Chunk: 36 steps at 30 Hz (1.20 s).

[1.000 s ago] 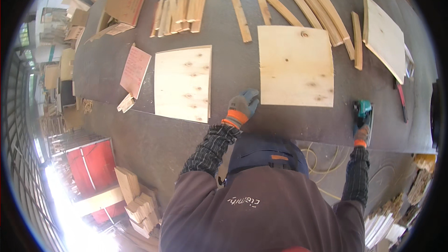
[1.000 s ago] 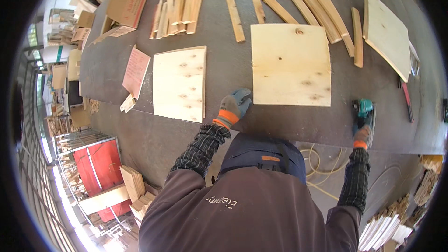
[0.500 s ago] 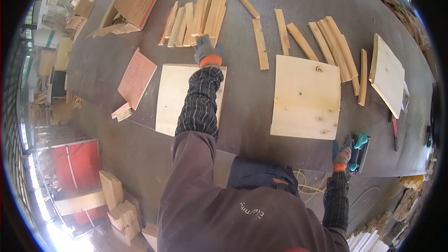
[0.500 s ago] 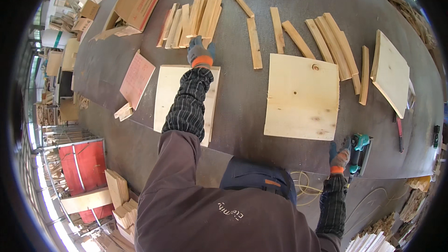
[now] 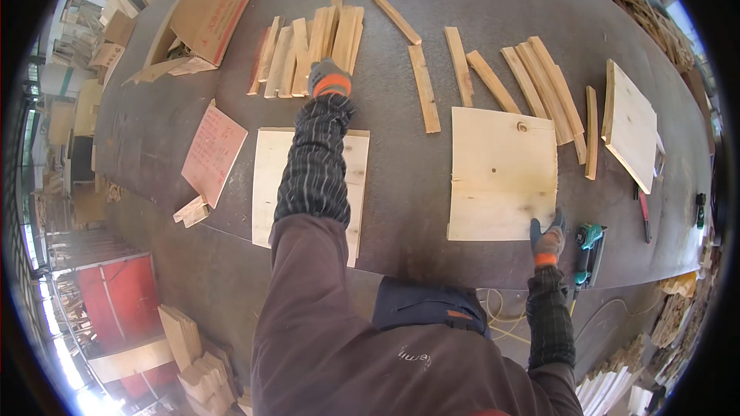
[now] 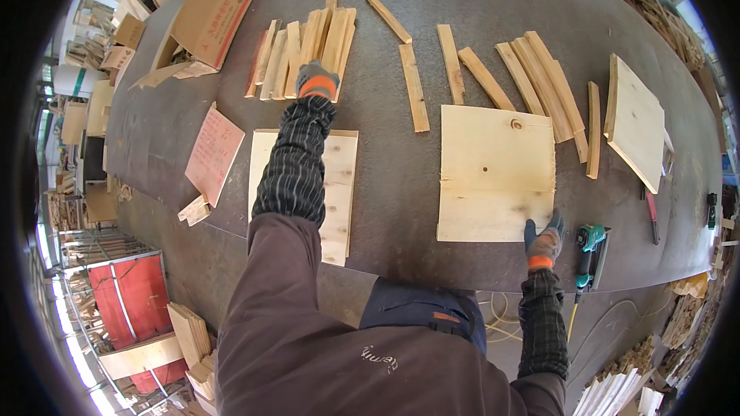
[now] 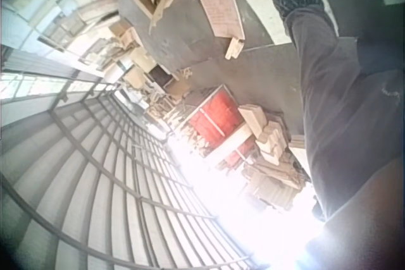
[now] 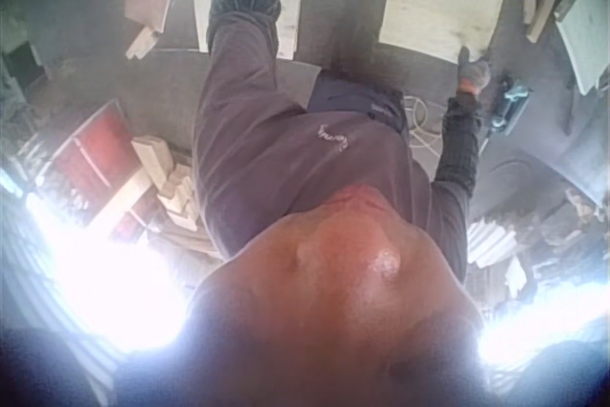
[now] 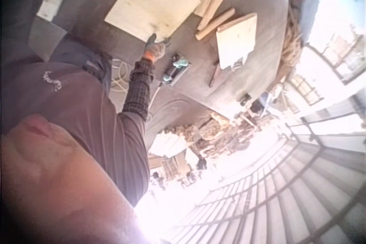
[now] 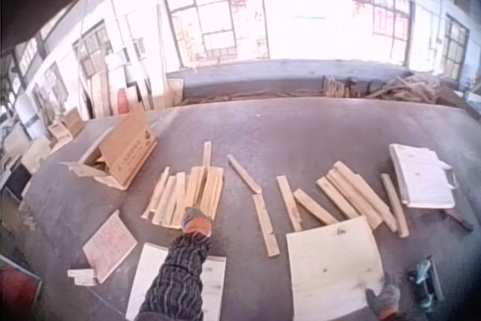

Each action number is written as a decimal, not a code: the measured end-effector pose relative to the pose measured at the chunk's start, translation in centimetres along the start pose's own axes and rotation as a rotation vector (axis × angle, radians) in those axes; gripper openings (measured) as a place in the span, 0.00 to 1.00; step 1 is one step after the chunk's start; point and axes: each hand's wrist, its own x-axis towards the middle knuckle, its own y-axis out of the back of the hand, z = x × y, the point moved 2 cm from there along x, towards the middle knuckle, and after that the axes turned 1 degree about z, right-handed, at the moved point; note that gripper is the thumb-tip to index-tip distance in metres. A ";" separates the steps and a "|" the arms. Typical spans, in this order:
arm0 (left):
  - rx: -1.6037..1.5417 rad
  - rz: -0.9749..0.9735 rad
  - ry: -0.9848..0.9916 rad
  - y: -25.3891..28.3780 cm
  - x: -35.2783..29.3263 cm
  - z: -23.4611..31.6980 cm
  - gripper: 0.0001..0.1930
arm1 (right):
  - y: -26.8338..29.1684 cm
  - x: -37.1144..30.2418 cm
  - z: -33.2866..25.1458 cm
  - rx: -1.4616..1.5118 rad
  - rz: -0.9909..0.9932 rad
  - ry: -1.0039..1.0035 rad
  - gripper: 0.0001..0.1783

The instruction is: Assembling wooden panels and slats using a pneumatic nail gun in a workshop setting.

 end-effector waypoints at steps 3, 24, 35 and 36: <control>-0.054 -0.163 -0.229 0.0 -2.9 -1.2 0.15 | 2.1 -1.3 -4.4 0.016 0.034 0.340 0.54; -1.333 -1.157 0.136 -6.2 -37.6 4.7 0.27 | -0.5 -6.1 -13.3 -0.218 -0.171 0.767 0.54; -1.725 -1.214 0.049 4.2 -40.1 9.7 0.41 | 9.2 -9.0 -14.0 0.404 0.259 0.780 0.42; -1.581 -1.218 0.003 4.7 -40.4 10.4 0.41 | 9.6 -9.5 -14.4 0.446 0.299 0.790 0.43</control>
